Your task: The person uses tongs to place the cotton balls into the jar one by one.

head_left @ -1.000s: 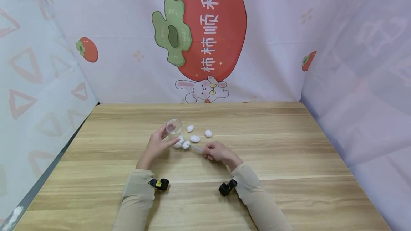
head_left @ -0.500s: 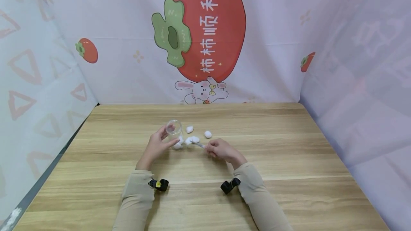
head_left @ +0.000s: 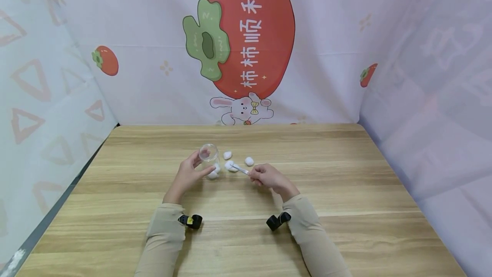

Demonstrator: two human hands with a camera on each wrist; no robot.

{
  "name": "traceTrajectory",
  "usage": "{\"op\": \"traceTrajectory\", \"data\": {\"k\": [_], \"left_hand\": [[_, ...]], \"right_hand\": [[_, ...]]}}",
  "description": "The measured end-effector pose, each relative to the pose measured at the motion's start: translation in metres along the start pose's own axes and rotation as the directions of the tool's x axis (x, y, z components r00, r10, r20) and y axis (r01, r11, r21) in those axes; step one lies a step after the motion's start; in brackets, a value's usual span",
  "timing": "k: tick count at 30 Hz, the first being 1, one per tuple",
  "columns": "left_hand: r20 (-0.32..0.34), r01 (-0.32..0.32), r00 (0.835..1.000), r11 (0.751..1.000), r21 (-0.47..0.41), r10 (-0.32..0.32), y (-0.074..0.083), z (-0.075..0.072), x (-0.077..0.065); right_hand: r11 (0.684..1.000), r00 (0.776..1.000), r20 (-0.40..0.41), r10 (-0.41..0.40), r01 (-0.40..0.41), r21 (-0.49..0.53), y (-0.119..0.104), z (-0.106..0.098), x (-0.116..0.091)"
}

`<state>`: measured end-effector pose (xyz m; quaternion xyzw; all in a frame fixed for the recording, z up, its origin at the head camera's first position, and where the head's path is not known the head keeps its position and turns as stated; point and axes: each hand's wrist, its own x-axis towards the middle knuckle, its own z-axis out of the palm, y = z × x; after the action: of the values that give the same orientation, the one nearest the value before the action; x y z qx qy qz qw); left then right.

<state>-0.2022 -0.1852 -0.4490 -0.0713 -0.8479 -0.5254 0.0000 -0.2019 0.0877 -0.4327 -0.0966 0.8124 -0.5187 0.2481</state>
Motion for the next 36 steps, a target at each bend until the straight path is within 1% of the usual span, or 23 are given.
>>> {"op": "traceTrajectory", "data": {"k": [10, 11, 17, 18, 25, 31, 36], "left_hand": [[0.004, -0.008, 1.0, 1.0, -0.012, 0.008, 0.001, 0.0, -0.001], [0.006, -0.01, 1.0, 1.0, -0.009, 0.01, 0.006, -0.001, -0.002], [0.001, -0.017, 1.0, 1.0, 0.003, 0.017, 0.005, 0.0, -0.002], [-0.001, -0.018, 1.0, 1.0, 0.003, 0.018, 0.0, 0.0, 0.0], [0.0, -0.017, 1.0, 1.0, 0.007, 0.017, 0.001, 0.0, 0.0], [-0.004, -0.033, 0.999, 0.999, 0.006, 0.033, -0.001, 0.0, 0.0], [-0.008, -0.041, 0.999, 0.999, -0.007, 0.04, -0.002, 0.0, 0.001]], "right_hand": [[1.0, 1.0, -0.006, -0.012, 0.012, 0.025, -0.004, -0.005, -0.003], [1.0, 1.0, -0.006, -0.015, 0.015, 0.024, -0.004, -0.006, -0.003], [0.999, 1.0, -0.008, -0.014, 0.014, 0.045, -0.007, -0.007, -0.006], [0.999, 1.0, -0.008, -0.012, 0.012, 0.05, -0.007, -0.007, -0.006], [0.998, 1.0, -0.006, -0.006, 0.006, 0.068, -0.008, -0.009, -0.007], [0.997, 1.0, 0.003, -0.026, 0.025, 0.071, -0.01, -0.01, -0.008], [0.996, 0.999, -0.004, -0.037, 0.037, 0.086, -0.013, -0.012, -0.01]]}}
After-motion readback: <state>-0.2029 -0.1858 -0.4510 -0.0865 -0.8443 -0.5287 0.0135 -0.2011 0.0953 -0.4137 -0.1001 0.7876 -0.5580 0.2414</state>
